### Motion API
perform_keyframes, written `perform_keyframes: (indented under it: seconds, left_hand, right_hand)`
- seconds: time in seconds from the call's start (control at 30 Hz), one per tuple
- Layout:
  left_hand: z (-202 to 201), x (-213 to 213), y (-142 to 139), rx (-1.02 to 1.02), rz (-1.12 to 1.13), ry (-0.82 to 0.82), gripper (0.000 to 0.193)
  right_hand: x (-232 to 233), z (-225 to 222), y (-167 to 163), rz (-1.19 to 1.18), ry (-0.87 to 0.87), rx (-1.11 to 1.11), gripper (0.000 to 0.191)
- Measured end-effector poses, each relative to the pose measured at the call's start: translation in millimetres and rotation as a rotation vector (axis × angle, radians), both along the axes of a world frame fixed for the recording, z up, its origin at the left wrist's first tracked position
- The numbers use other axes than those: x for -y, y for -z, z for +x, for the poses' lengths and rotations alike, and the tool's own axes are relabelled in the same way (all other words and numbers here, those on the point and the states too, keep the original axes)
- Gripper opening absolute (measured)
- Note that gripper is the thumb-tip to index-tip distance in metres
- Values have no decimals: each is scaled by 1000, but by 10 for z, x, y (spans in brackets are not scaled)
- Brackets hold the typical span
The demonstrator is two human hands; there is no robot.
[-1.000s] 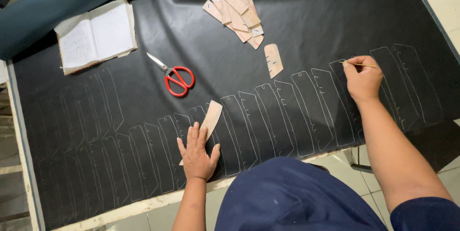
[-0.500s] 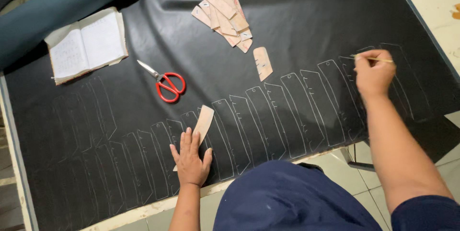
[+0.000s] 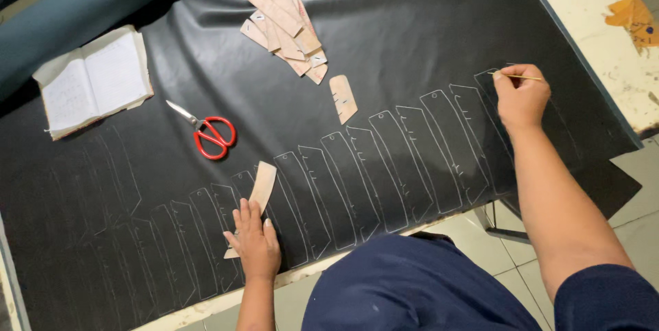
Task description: The person places a paper pattern strip on dark material laid over a large table and traces around it with a marking pen, repeating the placement and tracing to mark multiple pattern outlines. They reposition the pattern and continue marking outlines across the material.
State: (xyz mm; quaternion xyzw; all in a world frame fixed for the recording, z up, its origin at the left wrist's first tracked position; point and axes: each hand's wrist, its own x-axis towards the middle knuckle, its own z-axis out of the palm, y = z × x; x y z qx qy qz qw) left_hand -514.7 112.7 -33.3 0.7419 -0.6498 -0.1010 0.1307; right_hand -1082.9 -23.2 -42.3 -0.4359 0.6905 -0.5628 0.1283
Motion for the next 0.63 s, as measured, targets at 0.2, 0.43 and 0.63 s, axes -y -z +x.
perform_keyframes:
  seconds: [0.2,0.43,0.63]
  left_hand:
    - [-23,-8,67,-69,-20,-41,61]
    - [-12,-18,114,-95,-23,-54,60]
    - [37,-16,284,-33,-41,-56,62]
  right_hand:
    - [-16,-12,-7,31,-12,-40,11]
    - [-96,-80,-109,58,-79,198,6]
    - [-721,-711,163,-23,-1,351,20]
